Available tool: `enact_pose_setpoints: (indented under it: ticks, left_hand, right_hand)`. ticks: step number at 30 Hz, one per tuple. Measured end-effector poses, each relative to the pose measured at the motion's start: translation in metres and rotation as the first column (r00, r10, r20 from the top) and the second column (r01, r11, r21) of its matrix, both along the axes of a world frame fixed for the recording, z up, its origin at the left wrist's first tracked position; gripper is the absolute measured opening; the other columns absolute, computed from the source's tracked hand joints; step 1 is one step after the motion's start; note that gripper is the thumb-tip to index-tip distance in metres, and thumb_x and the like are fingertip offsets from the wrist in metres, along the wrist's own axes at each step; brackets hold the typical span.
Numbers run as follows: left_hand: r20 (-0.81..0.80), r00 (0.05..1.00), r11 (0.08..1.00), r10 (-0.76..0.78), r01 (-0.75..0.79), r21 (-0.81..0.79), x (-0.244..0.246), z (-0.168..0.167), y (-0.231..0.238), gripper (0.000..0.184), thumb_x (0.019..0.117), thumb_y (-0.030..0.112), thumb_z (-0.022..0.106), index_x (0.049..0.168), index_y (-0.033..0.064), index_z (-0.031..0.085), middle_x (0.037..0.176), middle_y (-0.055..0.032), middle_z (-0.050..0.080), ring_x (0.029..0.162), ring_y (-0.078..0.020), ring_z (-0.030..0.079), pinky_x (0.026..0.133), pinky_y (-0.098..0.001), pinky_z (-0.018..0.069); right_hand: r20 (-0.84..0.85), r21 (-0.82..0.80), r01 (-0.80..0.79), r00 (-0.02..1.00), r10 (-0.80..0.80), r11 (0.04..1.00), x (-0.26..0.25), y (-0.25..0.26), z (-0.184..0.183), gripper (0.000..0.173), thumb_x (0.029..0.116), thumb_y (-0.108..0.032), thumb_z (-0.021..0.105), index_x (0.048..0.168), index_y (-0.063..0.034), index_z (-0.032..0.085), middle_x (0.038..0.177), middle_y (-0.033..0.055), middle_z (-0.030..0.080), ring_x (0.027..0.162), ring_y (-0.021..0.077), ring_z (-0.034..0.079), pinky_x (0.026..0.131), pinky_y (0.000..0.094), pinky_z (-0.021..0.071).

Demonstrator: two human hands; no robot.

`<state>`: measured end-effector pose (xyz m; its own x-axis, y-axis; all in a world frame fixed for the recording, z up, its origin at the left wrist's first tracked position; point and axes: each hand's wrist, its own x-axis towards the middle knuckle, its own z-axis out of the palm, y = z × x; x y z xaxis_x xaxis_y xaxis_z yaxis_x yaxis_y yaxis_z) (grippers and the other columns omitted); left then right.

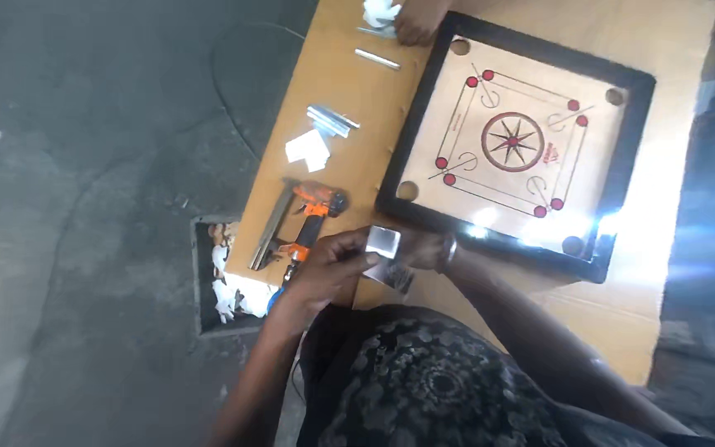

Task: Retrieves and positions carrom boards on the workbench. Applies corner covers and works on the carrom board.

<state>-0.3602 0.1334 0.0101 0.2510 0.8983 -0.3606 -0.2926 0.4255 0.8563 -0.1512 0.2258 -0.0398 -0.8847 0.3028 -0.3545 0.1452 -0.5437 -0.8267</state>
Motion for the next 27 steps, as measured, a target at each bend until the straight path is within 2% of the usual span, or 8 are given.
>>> enact_pose_setpoints:
  ticks: [1, 3, 4, 5, 7, 9, 12, 27]
  left_hand:
    - [-0.046, 0.999, 0.999, 0.025, -0.026, -0.033, 0.000, -0.001, 0.004, 0.006, 0.0965, 0.005, 0.067, 0.102, 0.0043, 0.068, 0.092, -0.0057, 0.069, 0.081, -0.0145, 0.067, 0.077, -0.0345, 0.0613]
    - [-0.133, 0.990, 0.996, 0.054, -0.064, -0.070, 0.004, -0.011, 0.018, 0.003, 0.0972, 0.007, 0.067, 0.099, 0.0044, 0.066, 0.089, -0.0066, 0.068, 0.077, -0.0156, 0.068, 0.072, -0.0354, 0.0620]
    - [-0.181, 0.982, 0.994, 0.060, -0.076, -0.080, 0.007, -0.020, 0.028, 0.005, 0.0968, 0.006, 0.068, 0.099, 0.0022, 0.066, 0.088, -0.0080, 0.068, 0.075, -0.0164, 0.068, 0.071, -0.0357, 0.0622]
    - [-0.260, 0.964, 0.993, 0.057, -0.082, -0.086, 0.011, -0.029, 0.039, 0.009, 0.0962, 0.006, 0.070, 0.100, 0.0006, 0.064, 0.087, -0.0087, 0.067, 0.074, -0.0165, 0.068, 0.069, -0.0356, 0.0623]
    - [-0.505, 0.861, 0.994, 0.054, -0.092, -0.052, 0.022, -0.051, 0.065, 0.027, 0.0916, 0.010, 0.077, 0.111, -0.0009, 0.063, 0.089, -0.0110, 0.068, 0.073, -0.0184, 0.068, 0.070, -0.0377, 0.0616]
    - [-0.697, 0.714, 0.997, 0.059, -0.079, 0.004, 0.033, -0.071, 0.090, 0.056, 0.0864, 0.017, 0.084, 0.132, 0.0008, 0.055, 0.093, -0.0132, 0.072, 0.078, -0.0224, 0.071, 0.075, -0.0434, 0.0608]
    - [-0.775, 0.625, 0.991, 0.094, -0.133, 0.012, 0.046, -0.087, 0.111, 0.063, 0.0823, 0.020, 0.088, 0.131, 0.0002, 0.053, 0.094, -0.0147, 0.074, 0.080, -0.0250, 0.073, 0.078, -0.0464, 0.0607]
    - [-0.848, 0.528, 0.963, 0.044, -0.247, -0.104, 0.053, -0.091, 0.123, 0.070, 0.0732, 0.028, 0.095, 0.123, -0.0008, 0.055, 0.097, -0.0169, 0.074, 0.085, -0.0305, 0.074, 0.079, -0.0526, 0.0612]
  right_hand:
    - [-0.038, -0.066, 0.101, 0.994, -0.103, 0.993, 0.014, -0.006, -0.002, 0.050, 0.0948, -0.019, 0.065, 0.141, -0.0075, 0.051, 0.125, 0.0082, 0.065, 0.109, 0.0141, 0.064, 0.093, 0.0343, 0.0562]
    - [-0.048, -0.199, 0.332, 0.937, -0.347, 0.922, 0.033, -0.015, -0.015, 0.047, 0.0894, -0.052, 0.065, 0.118, -0.0148, 0.071, 0.105, 0.0004, 0.074, 0.092, 0.0107, 0.070, 0.077, 0.0307, 0.0602]
    - [-0.010, -0.178, 0.403, 0.912, -0.411, 0.898, 0.039, -0.018, -0.022, 0.043, 0.0929, -0.052, 0.059, 0.109, -0.0144, 0.072, 0.095, -0.0013, 0.073, 0.082, 0.0095, 0.069, 0.071, 0.0287, 0.0593]
    - [0.074, -0.097, 0.485, 0.874, -0.479, 0.869, 0.040, -0.018, -0.023, 0.031, 0.0997, -0.039, 0.056, 0.101, -0.0109, 0.070, 0.084, -0.0013, 0.069, 0.072, 0.0085, 0.065, 0.065, 0.0269, 0.0574]
    - [0.282, 0.218, 0.561, 0.747, -0.602, 0.798, 0.033, -0.007, -0.021, 0.017, 0.1013, -0.018, 0.065, 0.095, -0.0024, 0.068, 0.074, 0.0019, 0.063, 0.061, 0.0088, 0.057, 0.059, 0.0261, 0.0514]
    - [0.417, 0.547, 0.390, 0.641, -0.645, 0.741, 0.028, 0.011, -0.027, 0.021, 0.0976, -0.023, 0.071, 0.098, -0.0030, 0.074, 0.084, 0.0075, 0.070, 0.073, 0.0167, 0.065, 0.071, 0.0391, 0.0554]
    - [0.495, 0.718, 0.170, 0.557, -0.666, 0.675, 0.022, 0.032, -0.036, 0.024, 0.0973, -0.027, 0.069, 0.098, -0.0036, 0.075, 0.093, 0.0148, 0.074, 0.089, 0.0324, 0.071, 0.082, 0.0583, 0.0553]
    - [0.589, 0.701, 0.058, 0.513, -0.624, 0.710, 0.021, 0.043, -0.036, 0.024, 0.0976, -0.029, 0.066, 0.099, -0.0068, 0.076, 0.096, 0.0139, 0.075, 0.094, 0.0343, 0.072, 0.082, 0.0598, 0.0547]
